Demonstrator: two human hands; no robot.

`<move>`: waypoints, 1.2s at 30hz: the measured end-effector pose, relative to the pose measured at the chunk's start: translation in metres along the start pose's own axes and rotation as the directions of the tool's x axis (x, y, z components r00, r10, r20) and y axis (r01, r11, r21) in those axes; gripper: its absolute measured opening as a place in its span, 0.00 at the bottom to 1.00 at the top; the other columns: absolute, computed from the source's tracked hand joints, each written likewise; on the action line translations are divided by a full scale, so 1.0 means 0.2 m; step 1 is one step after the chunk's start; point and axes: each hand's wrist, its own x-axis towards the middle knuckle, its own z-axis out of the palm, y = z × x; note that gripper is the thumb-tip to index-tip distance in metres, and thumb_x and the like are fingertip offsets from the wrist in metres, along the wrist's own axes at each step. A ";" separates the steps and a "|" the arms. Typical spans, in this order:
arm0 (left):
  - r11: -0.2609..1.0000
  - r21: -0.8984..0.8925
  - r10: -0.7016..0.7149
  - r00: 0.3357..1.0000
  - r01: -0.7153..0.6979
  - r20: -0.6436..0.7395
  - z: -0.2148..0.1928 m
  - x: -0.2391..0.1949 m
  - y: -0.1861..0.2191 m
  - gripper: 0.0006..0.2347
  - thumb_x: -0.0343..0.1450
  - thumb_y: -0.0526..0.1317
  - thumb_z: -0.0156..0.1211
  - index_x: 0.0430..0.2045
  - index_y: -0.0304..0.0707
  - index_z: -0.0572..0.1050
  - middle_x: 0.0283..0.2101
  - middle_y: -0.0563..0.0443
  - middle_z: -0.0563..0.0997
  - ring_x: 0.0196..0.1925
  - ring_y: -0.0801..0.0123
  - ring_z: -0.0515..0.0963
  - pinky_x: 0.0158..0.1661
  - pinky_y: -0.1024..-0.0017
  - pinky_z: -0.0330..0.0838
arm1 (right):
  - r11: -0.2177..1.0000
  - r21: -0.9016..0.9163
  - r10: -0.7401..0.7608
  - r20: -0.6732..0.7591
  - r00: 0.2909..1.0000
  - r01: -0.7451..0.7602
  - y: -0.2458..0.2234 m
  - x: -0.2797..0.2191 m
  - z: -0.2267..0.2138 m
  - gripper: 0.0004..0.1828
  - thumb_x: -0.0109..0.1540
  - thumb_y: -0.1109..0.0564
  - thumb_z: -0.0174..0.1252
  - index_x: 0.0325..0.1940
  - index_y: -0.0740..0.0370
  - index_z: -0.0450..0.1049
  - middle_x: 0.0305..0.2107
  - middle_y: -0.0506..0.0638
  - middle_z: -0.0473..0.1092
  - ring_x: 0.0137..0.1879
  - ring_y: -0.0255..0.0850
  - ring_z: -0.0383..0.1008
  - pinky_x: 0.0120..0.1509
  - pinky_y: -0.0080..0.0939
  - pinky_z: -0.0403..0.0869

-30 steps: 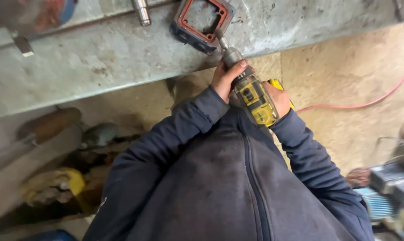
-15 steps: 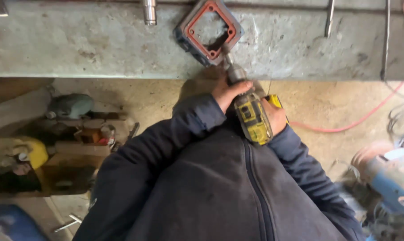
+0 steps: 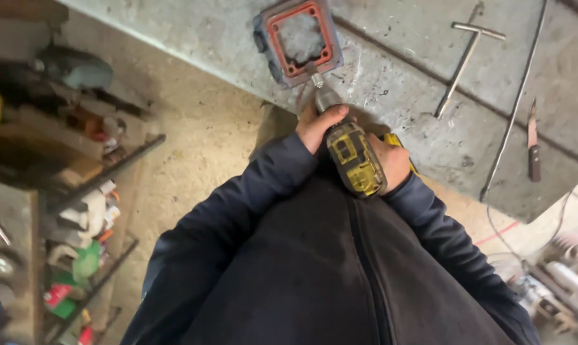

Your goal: Cleaning a metal housing part using a bench grinder and then using a power drill on its bolt holes.

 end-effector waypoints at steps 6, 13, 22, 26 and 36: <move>0.994 -0.018 -0.106 0.994 0.107 0.017 0.04 0.02 0.02 0.13 0.70 0.39 0.66 0.43 0.28 0.74 0.37 0.41 0.83 0.37 0.60 0.85 0.41 0.63 0.81 | 0.996 -0.019 0.092 0.104 0.990 -0.091 -0.06 0.08 -0.11 0.25 0.54 0.43 0.66 0.48 0.60 0.73 0.27 0.57 0.73 0.32 0.59 0.75 0.34 0.54 0.73; 0.992 -0.011 -0.123 0.991 0.124 0.054 0.00 0.04 0.02 0.13 0.70 0.38 0.67 0.42 0.29 0.74 0.37 0.43 0.82 0.39 0.61 0.84 0.42 0.63 0.80 | 1.000 0.012 0.019 0.055 0.998 -0.020 -0.10 0.07 -0.11 0.19 0.57 0.45 0.66 0.43 0.58 0.72 0.28 0.56 0.72 0.34 0.59 0.74 0.37 0.53 0.73; 0.986 -0.023 -0.161 0.983 0.164 0.082 0.02 -0.05 0.15 0.14 0.69 0.38 0.67 0.44 0.32 0.71 0.37 0.43 0.81 0.39 0.59 0.84 0.41 0.61 0.81 | 0.997 -0.042 0.070 0.102 0.992 -0.066 -0.15 0.05 -0.07 0.16 0.58 0.47 0.64 0.43 0.58 0.73 0.26 0.56 0.72 0.31 0.58 0.74 0.34 0.55 0.72; 0.982 -0.015 -0.184 0.979 0.186 0.090 0.00 -0.02 0.10 0.15 0.71 0.40 0.66 0.45 0.29 0.73 0.40 0.39 0.82 0.40 0.59 0.85 0.43 0.62 0.81 | 0.997 -0.017 0.081 0.060 0.995 -0.081 -0.17 0.05 -0.08 0.16 0.58 0.47 0.64 0.42 0.58 0.73 0.28 0.57 0.72 0.33 0.58 0.74 0.36 0.54 0.73; 0.986 -0.009 -0.164 0.979 0.166 0.119 -0.06 -0.03 0.08 0.14 0.72 0.37 0.66 0.47 0.28 0.72 0.40 0.41 0.82 0.41 0.59 0.84 0.43 0.61 0.80 | 0.998 -0.051 0.033 0.037 0.999 -0.031 -0.17 0.06 -0.07 0.19 0.56 0.46 0.66 0.43 0.60 0.73 0.24 0.59 0.72 0.30 0.59 0.73 0.34 0.55 0.72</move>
